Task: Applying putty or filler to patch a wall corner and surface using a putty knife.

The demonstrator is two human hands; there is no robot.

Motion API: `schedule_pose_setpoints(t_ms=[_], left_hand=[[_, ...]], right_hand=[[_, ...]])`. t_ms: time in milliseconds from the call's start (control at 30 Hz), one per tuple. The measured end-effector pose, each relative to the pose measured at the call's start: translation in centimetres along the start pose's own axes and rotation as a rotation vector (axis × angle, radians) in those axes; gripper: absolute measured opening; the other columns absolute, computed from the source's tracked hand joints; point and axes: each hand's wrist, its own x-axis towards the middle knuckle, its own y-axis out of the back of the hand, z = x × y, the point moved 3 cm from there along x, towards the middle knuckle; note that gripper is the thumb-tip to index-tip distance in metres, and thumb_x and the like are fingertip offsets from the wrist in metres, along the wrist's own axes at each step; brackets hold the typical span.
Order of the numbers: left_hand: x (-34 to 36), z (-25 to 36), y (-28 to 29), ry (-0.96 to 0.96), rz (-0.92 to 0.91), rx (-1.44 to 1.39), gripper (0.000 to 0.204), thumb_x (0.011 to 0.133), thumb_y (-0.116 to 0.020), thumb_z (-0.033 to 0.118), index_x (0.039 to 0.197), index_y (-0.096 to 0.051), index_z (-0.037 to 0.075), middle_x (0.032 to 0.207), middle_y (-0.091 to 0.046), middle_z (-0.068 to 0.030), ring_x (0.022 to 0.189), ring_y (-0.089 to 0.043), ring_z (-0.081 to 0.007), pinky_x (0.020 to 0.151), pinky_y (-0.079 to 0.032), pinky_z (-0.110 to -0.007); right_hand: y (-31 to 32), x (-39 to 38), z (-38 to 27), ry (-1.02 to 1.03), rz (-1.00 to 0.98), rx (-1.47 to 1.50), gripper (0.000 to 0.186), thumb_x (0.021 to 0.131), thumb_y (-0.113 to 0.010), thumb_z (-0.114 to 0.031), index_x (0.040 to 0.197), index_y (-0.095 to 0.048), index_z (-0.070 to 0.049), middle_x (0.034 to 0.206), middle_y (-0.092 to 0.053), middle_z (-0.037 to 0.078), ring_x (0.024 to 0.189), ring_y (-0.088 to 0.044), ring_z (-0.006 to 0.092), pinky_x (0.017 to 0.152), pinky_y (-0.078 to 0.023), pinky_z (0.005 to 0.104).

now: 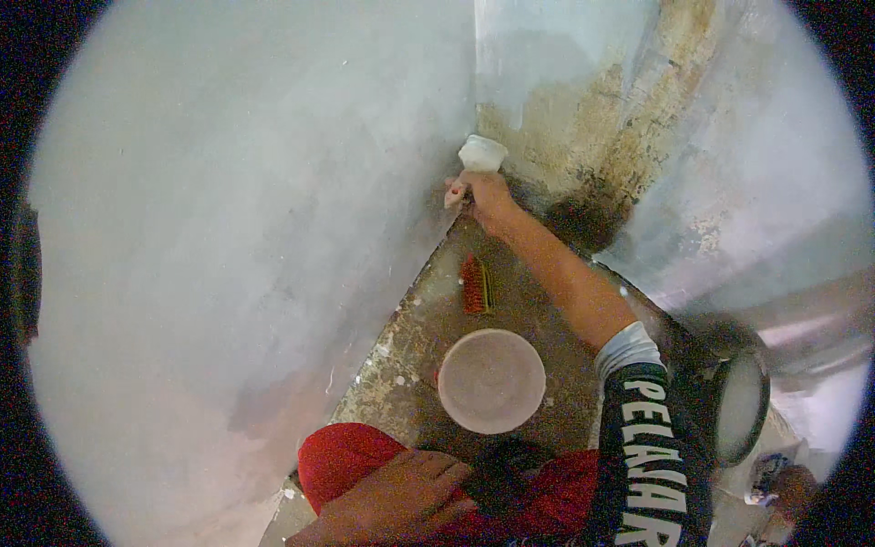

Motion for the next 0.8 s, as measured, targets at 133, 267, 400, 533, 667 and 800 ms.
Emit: schedule_pose_setpoints(t_ms=[133, 267, 400, 533, 667, 800], left_hand=[[-1.0, -0.1, 0.8, 0.027, 0.080, -0.112, 0.046, 0.094, -0.057, 0.031, 0.123, -0.054, -0.004, 0.119, -0.058, -0.0206, 0.114, -0.053, -0.0354, 0.100, -0.040, -0.045], [-1.0, -0.6, 1.3, 0.007, 0.066, -0.118, 0.048, 0.095, -0.056, 0.032, 0.125, -0.054, -0.006, 0.121, -0.059, -0.0213, 0.114, -0.054, -0.0357, 0.100, -0.041, -0.045], [-1.2, -1.1, 1.4, -0.003, 0.067, -0.121, 0.047, 0.095, -0.056, 0.032, 0.124, -0.054, -0.006, 0.118, -0.059, -0.0216, 0.112, -0.054, -0.0361, 0.098, -0.042, -0.045], [-1.2, -0.9, 1.9, -0.005, 0.074, -0.128, 0.047, 0.095, -0.056, 0.032, 0.123, -0.054, -0.006, 0.116, -0.059, -0.0217, 0.110, -0.054, -0.0364, 0.096, -0.043, -0.044], [-1.2, -0.5, 1.5, 0.001, 0.039, -0.091, 0.047, 0.095, -0.056, 0.032, 0.122, -0.054, -0.006, 0.116, -0.058, -0.0217, 0.110, -0.054, -0.0364, 0.096, -0.043, -0.044], [-1.3, -0.6, 1.7, -0.044, 0.094, -0.080, 0.047, 0.095, -0.056, 0.032, 0.123, -0.054, -0.006, 0.116, -0.059, -0.0214, 0.110, -0.054, -0.0362, 0.096, -0.043, -0.043]], right_hand=[[-0.8, 1.3, -3.1, 0.127, 0.089, 0.084, 0.010, 0.085, -0.056, -0.008, 0.091, -0.059, -0.001, 0.082, -0.063, 0.010, 0.067, -0.063, 0.0190, 0.061, -0.051, 0.0296], [-2.0, 1.6, -6.6, 0.329, 0.007, -0.056, 0.013, 0.089, -0.055, -0.011, 0.096, -0.059, 0.000, 0.085, -0.064, 0.010, 0.069, -0.064, 0.0188, 0.062, -0.052, 0.0301], [-2.8, 1.0, -5.6, 0.452, 0.201, -0.156, 0.018, 0.093, -0.056, -0.017, 0.099, -0.059, -0.001, 0.091, -0.066, 0.010, 0.074, -0.065, 0.0196, 0.067, -0.054, 0.0319], [-0.3, 2.9, -0.8, 0.326, 0.326, -0.086, 0.019, 0.096, -0.054, -0.018, 0.103, -0.057, -0.001, 0.093, -0.065, 0.011, 0.075, -0.063, 0.0204, 0.065, -0.053, 0.0327], [2.4, 4.3, 4.6, -0.001, 0.321, -0.026, 0.017, 0.097, -0.050, -0.016, 0.104, -0.055, -0.001, 0.090, -0.063, 0.011, 0.072, -0.059, 0.0191, 0.062, -0.052, 0.0338], [3.0, 5.7, 5.2, -0.044, 0.280, 0.301, 0.011, 0.097, -0.047, -0.010, 0.103, -0.051, -0.002, 0.089, -0.061, 0.010, 0.069, -0.055, 0.0173, 0.059, -0.049, 0.0332]])
